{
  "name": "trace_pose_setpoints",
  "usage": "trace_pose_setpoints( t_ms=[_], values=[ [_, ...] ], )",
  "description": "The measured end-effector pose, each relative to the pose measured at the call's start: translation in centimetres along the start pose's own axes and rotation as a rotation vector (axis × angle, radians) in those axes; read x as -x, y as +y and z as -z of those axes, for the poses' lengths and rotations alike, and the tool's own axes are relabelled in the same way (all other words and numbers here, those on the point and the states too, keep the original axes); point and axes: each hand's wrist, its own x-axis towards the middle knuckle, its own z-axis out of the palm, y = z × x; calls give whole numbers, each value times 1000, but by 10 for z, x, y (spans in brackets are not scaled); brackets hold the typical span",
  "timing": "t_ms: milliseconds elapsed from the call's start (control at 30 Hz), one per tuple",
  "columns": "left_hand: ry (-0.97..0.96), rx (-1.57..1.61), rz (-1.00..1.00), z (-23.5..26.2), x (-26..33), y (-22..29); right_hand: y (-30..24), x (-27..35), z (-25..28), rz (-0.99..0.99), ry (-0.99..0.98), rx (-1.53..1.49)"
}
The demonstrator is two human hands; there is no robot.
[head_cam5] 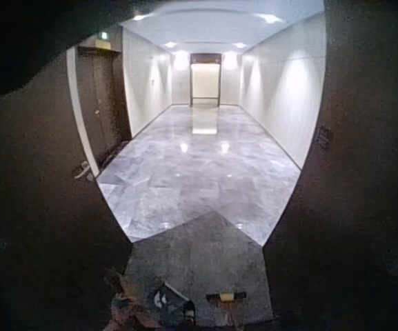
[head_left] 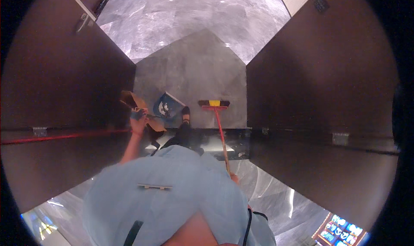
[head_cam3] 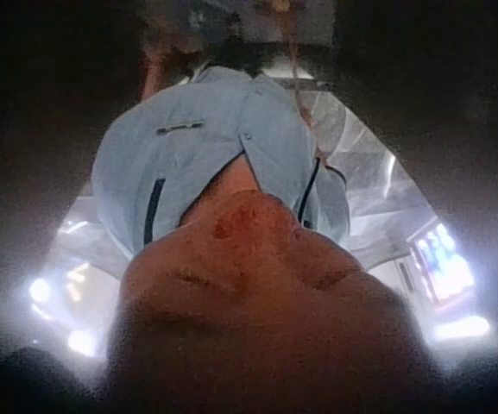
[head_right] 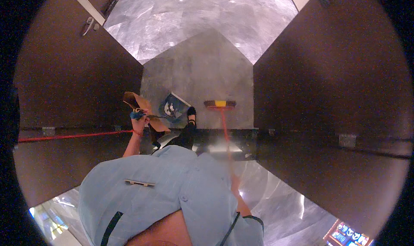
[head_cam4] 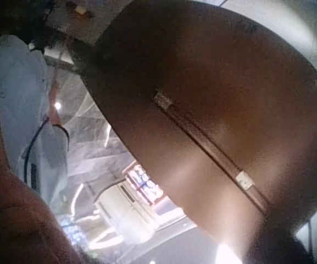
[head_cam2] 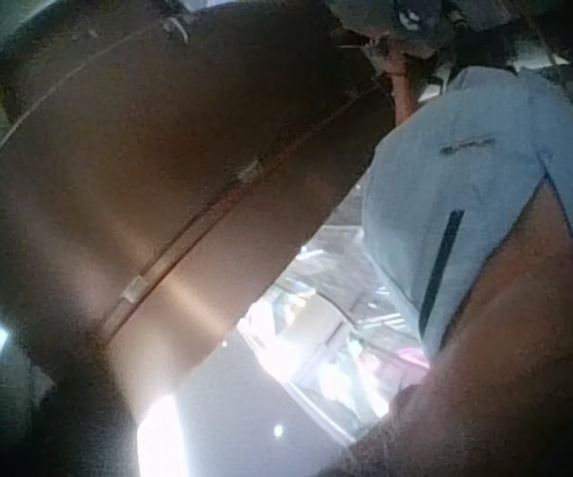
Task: The person sweeps the floor with a broom while carrying a dustpan and walking along a hallway.
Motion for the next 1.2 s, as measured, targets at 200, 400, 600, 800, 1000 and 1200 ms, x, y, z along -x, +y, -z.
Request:
trace_pose_setpoints(
  t_ms=[200,400,600,800,1000,1200],
  values=[
    [30,30,151,-34,-70,-15,-136,-121,-22,20,28,238],
    [-155,-298,23,-101,-148,26,-288,-239,-14,176,59,320],
    [-162,-143,188,-147,-222,-1,-341,-293,40,-106,-110,-241],
    [-133,-5,198,-198,-279,-29,-454,-314,118,-197,-222,-512],
    [-11,-341,9,-303,-323,-55,-424,-473,134,119,-166,-123],
    [123,-492,-94,-285,-331,-99,-462,-409,160,394,-459,160]
  ],
)
